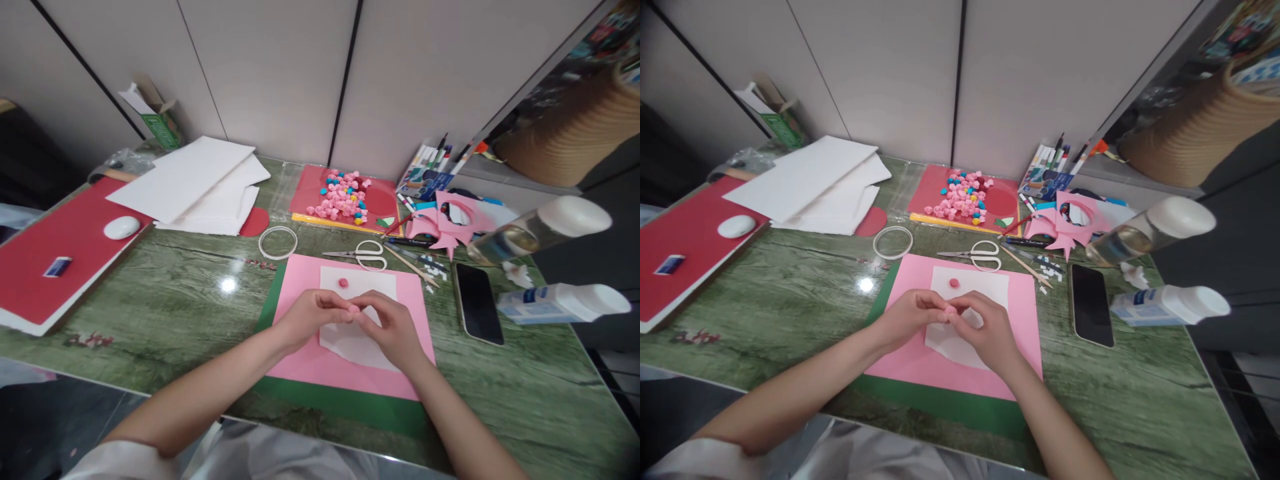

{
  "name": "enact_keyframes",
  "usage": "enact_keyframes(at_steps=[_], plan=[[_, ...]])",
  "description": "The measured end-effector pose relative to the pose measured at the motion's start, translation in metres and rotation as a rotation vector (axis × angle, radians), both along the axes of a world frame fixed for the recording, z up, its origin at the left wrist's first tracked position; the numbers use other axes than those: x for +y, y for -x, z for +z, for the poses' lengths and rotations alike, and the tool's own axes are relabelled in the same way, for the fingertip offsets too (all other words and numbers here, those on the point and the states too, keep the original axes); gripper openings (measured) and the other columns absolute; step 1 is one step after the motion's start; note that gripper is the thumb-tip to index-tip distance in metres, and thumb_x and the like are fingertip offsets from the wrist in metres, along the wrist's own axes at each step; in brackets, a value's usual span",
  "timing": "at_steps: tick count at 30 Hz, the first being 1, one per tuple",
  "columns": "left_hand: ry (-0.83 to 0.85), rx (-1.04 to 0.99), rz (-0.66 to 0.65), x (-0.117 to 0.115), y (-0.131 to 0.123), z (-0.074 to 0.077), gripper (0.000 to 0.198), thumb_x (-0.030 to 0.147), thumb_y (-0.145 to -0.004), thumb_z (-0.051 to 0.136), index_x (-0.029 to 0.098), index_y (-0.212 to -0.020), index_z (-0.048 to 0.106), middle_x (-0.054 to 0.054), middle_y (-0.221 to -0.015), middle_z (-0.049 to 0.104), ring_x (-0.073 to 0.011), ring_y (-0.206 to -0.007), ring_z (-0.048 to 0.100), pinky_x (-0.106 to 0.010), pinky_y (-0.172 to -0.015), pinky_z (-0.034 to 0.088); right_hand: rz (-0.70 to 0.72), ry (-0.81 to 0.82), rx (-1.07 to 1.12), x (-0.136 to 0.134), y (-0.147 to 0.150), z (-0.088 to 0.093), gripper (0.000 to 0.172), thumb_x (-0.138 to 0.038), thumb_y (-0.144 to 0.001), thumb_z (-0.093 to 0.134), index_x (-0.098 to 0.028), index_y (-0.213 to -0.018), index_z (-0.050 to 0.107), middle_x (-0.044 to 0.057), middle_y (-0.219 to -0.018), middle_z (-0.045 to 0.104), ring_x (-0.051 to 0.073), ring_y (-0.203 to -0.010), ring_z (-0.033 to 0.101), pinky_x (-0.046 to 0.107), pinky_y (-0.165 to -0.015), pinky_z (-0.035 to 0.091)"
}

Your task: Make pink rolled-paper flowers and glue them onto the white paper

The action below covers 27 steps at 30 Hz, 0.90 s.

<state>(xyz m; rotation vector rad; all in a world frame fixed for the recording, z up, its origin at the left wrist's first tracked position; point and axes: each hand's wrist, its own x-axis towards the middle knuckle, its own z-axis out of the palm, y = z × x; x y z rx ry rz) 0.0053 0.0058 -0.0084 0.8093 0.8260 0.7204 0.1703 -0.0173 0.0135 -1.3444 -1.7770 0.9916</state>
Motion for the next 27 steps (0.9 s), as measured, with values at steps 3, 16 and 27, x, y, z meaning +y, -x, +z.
enact_keyframes(at_steps=[3,16,27], plan=[[-0.003,0.016,-0.015,0.001,0.001,0.002,0.015,0.023,-0.058,0.075,0.016,-0.070,0.070,-0.003,-0.073,0.069,-0.0128,-0.070,0.059,-0.027,-0.073,0.041,0.014,-0.004,0.012,0.000,-0.001,0.000,0.012,-0.030,-0.079,0.057,-0.020,-0.082,0.063,0.002,-0.077,0.062,0.015,-0.074,0.058,0.028,-0.069,0.045],[0.212,-0.126,0.018,0.002,-0.002,-0.012,0.022,0.026,-0.061,0.075,0.013,-0.077,0.069,-0.001,-0.064,0.059,-0.0055,-0.058,0.048,-0.022,-0.061,0.034,-0.051,0.212,0.142,0.007,-0.001,-0.013,0.018,-0.036,-0.079,0.055,-0.020,-0.083,0.063,0.002,-0.080,0.065,0.015,-0.077,0.059,0.026,-0.072,0.044],[0.219,-0.173,-0.009,0.004,-0.002,-0.007,0.023,0.028,-0.062,0.074,0.012,-0.079,0.068,-0.001,-0.066,0.057,-0.0058,-0.059,0.046,-0.021,-0.059,0.031,-0.070,0.238,0.207,0.006,0.001,-0.010,0.020,-0.038,-0.079,0.054,-0.020,-0.084,0.059,0.001,-0.076,0.061,0.014,-0.073,0.057,0.025,-0.070,0.044]])
